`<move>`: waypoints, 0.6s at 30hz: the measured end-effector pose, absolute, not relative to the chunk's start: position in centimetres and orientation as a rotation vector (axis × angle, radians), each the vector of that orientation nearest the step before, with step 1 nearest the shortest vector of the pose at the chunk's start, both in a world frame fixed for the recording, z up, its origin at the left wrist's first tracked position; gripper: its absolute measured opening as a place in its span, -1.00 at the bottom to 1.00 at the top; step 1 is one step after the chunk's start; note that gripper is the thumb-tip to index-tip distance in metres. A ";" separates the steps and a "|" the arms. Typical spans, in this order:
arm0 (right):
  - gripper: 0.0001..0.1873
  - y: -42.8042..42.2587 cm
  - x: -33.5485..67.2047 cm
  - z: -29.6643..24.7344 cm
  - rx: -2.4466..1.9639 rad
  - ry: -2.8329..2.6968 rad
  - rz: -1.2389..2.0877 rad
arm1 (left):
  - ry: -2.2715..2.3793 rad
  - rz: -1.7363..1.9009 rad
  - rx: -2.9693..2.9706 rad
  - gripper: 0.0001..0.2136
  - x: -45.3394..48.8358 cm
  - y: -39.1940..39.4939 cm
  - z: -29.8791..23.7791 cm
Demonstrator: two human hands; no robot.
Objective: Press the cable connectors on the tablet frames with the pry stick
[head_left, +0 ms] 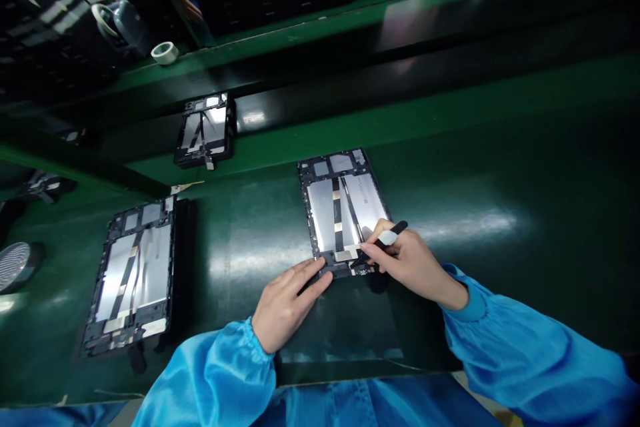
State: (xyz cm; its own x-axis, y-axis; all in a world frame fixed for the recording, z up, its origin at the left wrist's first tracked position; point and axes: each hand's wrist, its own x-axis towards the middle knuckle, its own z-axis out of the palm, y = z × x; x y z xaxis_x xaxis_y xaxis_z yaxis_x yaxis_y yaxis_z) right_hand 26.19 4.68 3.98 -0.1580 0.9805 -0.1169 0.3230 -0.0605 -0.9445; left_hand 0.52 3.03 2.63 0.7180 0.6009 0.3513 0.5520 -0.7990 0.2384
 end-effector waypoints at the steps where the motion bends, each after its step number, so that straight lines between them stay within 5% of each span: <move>1: -0.75 4.7 26.2 3.9 -1.409 -1.519 1.242 | 0.954 0.636 2.813 -0.75 0.5 3.2 2.8; 5: -0.71 4.2 26.2 3.5 -1.364 -1.349 1.002 | 0.906 0.641 2.960 -0.76 2.5 3.1 3.7; 9: -0.79 3.9 26.7 2.6 -1.339 -1.105 0.576 | 1.045 0.253 3.074 -0.69 6.5 5.9 3.8; 15: -0.70 5.1 27.0 0.9 -1.348 -0.984 0.691 | 1.639 0.138 2.999 -0.43 9.3 19.1 5.5; 18: -0.69 5.7 27.1 0.4 -1.423 -0.990 0.735 | 1.818 0.246 2.875 -0.65 9.7 22.8 6.7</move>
State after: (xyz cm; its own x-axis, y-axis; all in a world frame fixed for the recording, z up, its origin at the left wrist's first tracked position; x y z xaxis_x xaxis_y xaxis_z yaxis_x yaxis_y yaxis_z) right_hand 27.07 5.75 0.35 0.4391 0.8911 0.1147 0.1478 0.0543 -0.9875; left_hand 9.68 22.80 6.67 0.4317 0.8634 0.2612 0.9017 -0.4059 -0.1487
